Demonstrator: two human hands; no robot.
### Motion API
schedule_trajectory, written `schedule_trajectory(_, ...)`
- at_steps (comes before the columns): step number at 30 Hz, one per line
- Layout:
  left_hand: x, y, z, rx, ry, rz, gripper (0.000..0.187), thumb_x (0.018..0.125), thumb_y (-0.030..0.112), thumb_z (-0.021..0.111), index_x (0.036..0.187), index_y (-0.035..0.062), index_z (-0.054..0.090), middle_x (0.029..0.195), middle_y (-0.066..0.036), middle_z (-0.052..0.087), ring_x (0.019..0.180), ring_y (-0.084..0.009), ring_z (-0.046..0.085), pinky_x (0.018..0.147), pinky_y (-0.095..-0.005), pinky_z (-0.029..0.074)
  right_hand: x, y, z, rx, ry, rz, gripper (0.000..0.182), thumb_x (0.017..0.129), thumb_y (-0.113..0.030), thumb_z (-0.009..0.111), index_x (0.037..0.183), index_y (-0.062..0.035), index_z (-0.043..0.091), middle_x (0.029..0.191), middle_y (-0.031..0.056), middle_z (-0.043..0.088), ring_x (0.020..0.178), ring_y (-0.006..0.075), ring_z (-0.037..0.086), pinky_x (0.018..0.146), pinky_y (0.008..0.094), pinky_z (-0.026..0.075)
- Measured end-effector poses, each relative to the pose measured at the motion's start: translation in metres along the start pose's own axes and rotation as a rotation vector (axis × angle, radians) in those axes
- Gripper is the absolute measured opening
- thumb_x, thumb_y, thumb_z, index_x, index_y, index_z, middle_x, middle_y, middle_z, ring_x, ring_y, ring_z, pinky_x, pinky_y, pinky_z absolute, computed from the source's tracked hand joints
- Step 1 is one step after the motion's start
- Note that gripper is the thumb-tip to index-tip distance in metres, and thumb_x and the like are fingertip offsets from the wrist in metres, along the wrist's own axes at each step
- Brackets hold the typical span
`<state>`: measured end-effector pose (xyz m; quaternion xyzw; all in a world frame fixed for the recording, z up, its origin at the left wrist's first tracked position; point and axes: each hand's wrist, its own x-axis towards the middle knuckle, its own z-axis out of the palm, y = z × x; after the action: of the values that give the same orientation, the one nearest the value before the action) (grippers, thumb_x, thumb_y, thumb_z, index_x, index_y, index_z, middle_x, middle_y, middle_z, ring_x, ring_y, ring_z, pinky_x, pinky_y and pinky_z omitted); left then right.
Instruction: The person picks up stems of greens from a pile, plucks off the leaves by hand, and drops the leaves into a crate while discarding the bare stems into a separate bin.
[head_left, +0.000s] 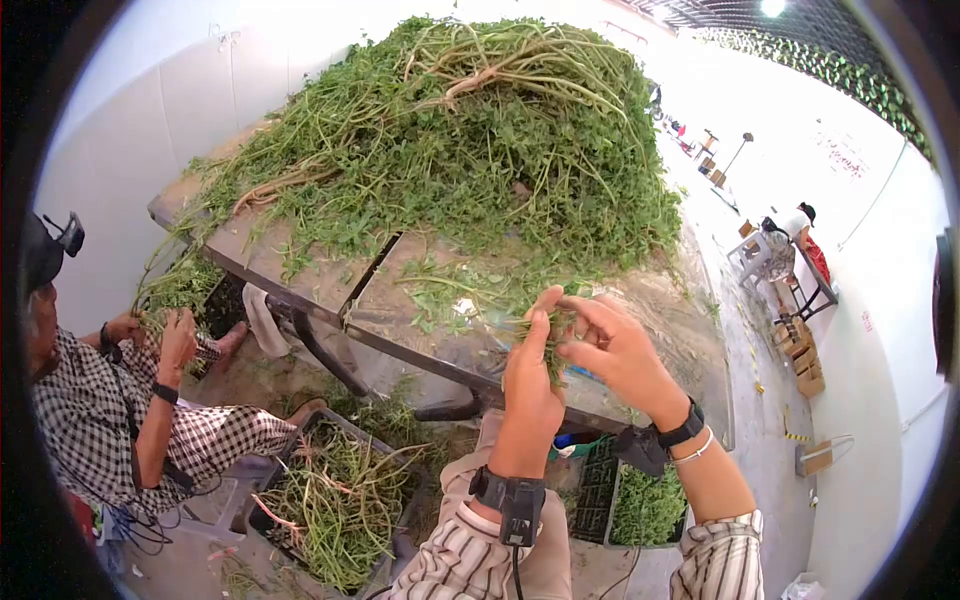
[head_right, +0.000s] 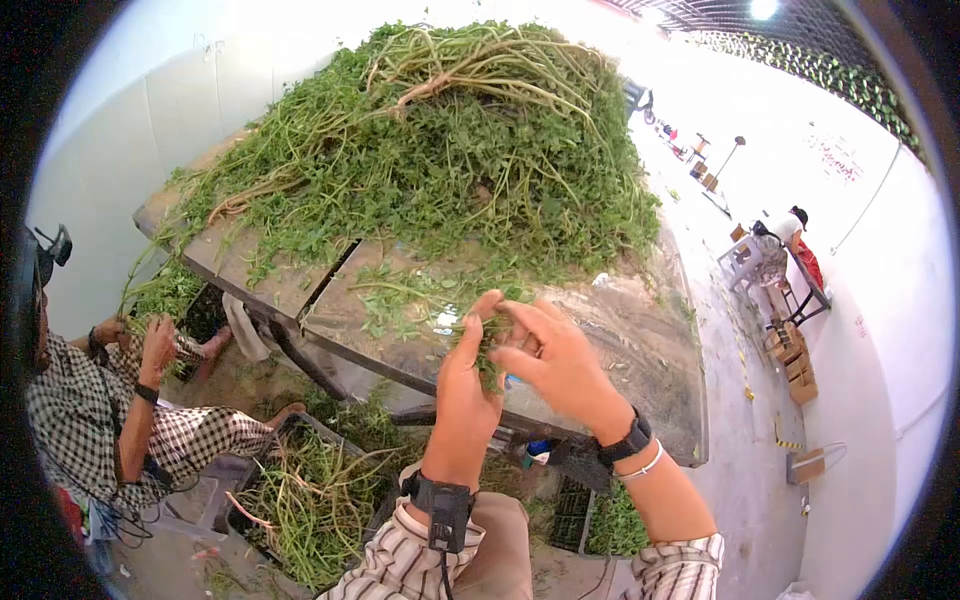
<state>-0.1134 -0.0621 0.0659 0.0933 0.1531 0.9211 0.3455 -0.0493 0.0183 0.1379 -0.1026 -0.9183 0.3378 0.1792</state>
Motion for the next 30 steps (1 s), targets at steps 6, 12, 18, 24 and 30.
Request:
schedule_trajectory(6, -0.001, 0.001, -0.003, -0.025, -0.049, -0.010, 0.039, 0.097, 0.022, 0.034, 0.132, 0.0050, 0.036, 0.125, -0.004, 0.044, 0.106, -0.0134, 0.047, 0.091, -0.0286, 0.040, 0.005, -0.002, 0.011, -0.169, -0.145, -0.026, 0.034, 0.075, -0.016, 0.063, 0.105, -0.0015, 0.054, 0.080, 0.0088, 0.047, 0.069, 0.0210, 0.048, 0.060, 0.0318, 0.040)
schedule_trajectory(12, -0.002, -0.004, 0.001, 0.025, -0.066, -0.011, 0.044, 0.097, 0.019, 0.035, 0.137, 0.0059, 0.026, 0.125, -0.006, 0.043, 0.106, -0.0140, 0.047, 0.094, -0.0286, 0.038, 0.006, 0.020, 0.025, -0.189, 0.060, -0.245, 0.025, 0.075, -0.010, 0.059, 0.099, -0.0031, 0.056, 0.073, 0.0140, 0.046, 0.067, 0.0312, 0.048, 0.060, 0.0375, 0.039)
schedule_trajectory(18, -0.008, 0.000, 0.011, 0.050, -0.132, -0.104, 0.048, 0.095, 0.017, 0.039, 0.138, 0.0058, 0.023, 0.130, -0.008, 0.040, 0.109, -0.0178, 0.048, 0.094, -0.0329, 0.040, 0.005, 0.025, -0.002, -0.270, 0.165, -0.155, 0.011, 0.077, -0.009, 0.052, 0.083, 0.0005, 0.050, 0.077, 0.0182, 0.051, 0.075, 0.0372, 0.050, 0.064, 0.0423, 0.041)
schedule_trajectory(24, -0.006, -0.005, 0.003, 0.145, -0.023, -0.125, 0.045, 0.091, 0.017, 0.047, 0.132, 0.0030, 0.033, 0.129, -0.009, 0.042, 0.104, -0.0215, 0.054, 0.087, -0.0322, 0.046, -0.047, 0.040, -0.059, -0.272, 0.437, 0.028, 0.015, 0.076, -0.011, 0.055, 0.085, 0.0013, 0.053, 0.074, 0.0160, 0.052, 0.066, 0.0291, 0.051, 0.061, 0.0361, 0.040)
schedule_trajectory(30, -0.002, -0.011, -0.002, 0.221, 0.094, -0.028, 0.038, 0.089, 0.016, 0.051, 0.124, 0.0019, 0.044, 0.122, -0.006, 0.048, 0.098, -0.0171, 0.055, 0.079, -0.0263, 0.049, -0.151, 0.058, -0.096, -0.277, 0.789, 0.339, 0.018, 0.081, -0.013, 0.055, 0.089, 0.0026, 0.054, 0.064, 0.0063, 0.046, 0.060, 0.0134, 0.045, 0.056, 0.0282, 0.038)
